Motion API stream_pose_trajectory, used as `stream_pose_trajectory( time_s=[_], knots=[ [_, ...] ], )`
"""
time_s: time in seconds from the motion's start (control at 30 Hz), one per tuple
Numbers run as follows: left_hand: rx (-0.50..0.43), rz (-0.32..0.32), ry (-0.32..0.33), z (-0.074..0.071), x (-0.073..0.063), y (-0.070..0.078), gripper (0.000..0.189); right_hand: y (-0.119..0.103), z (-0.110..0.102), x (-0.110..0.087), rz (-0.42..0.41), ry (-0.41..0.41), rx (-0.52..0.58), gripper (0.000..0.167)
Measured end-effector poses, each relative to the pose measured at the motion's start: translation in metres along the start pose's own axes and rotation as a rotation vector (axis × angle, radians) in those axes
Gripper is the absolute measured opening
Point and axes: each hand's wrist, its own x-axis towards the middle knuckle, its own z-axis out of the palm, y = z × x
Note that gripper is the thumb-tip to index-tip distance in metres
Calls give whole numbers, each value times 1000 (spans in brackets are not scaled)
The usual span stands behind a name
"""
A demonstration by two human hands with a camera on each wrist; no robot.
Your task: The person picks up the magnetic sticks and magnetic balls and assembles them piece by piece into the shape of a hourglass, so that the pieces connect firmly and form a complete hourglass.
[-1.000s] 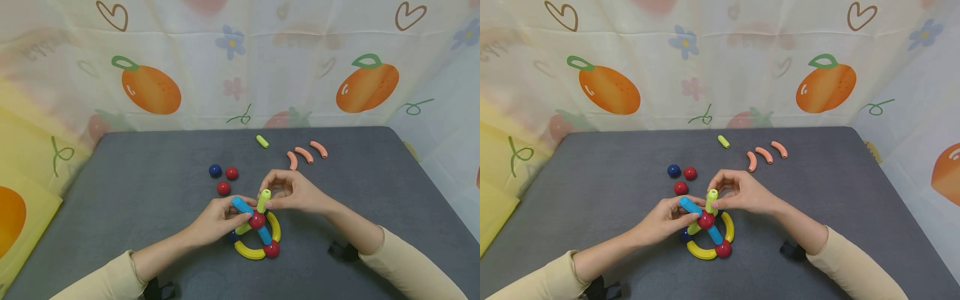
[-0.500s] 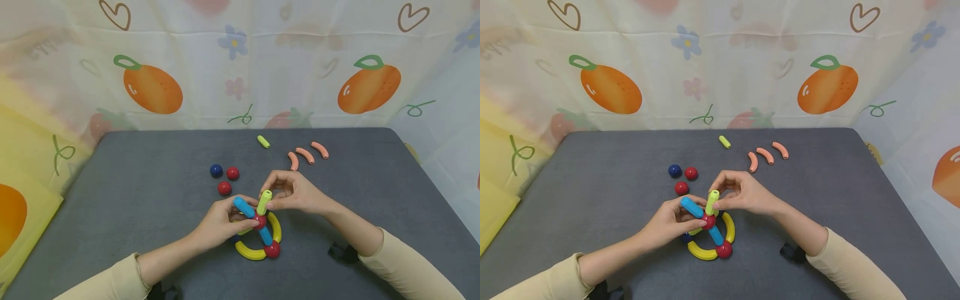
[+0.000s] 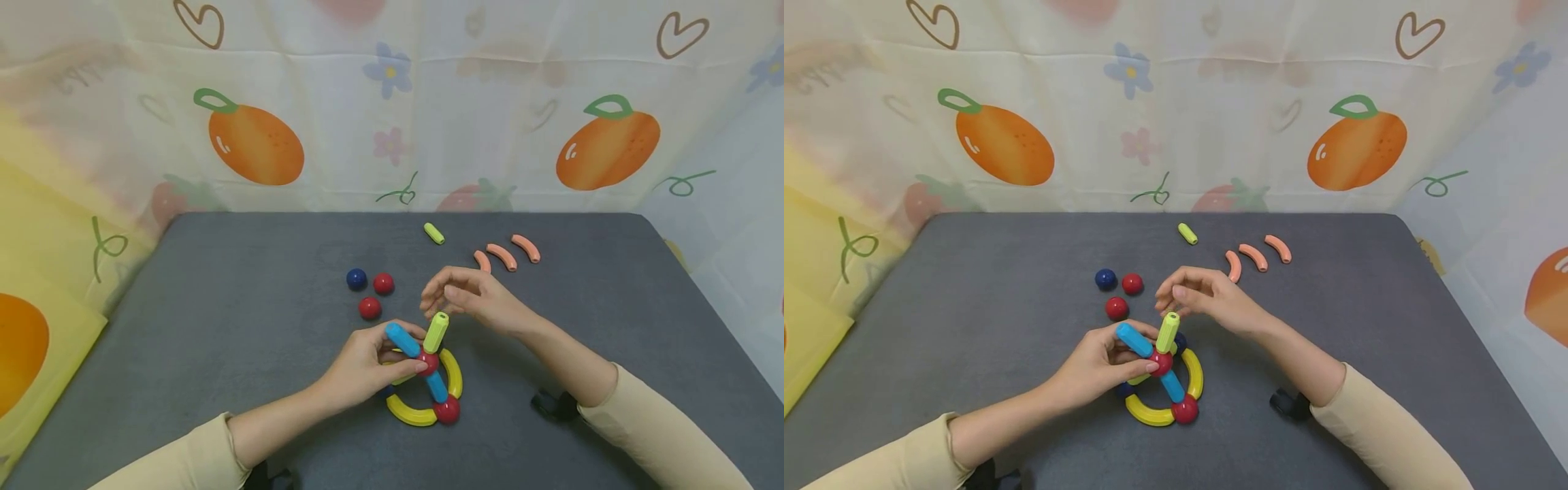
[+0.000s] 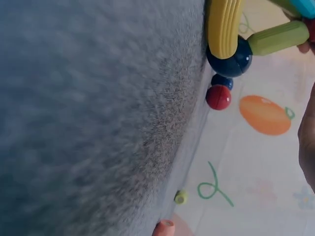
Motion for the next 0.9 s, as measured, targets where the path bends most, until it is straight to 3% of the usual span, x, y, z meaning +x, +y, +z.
stream_pose_trajectory(
  time_s=[0.13,0.23,0.57,0.9],
  knots=[
    [2,2,2,1,0,-1,36,0,2,16,48,57,-34,32],
    [11,9,7,1,0,-1,35,3,5,30,74,71,-106,28],
    [6,36,1,2,-1,-4,32,13,22,69,70,35,-377,24],
    [10,28,4,2,-2,-2,31,19,29,90,101,-21,-445,31]
  ],
)
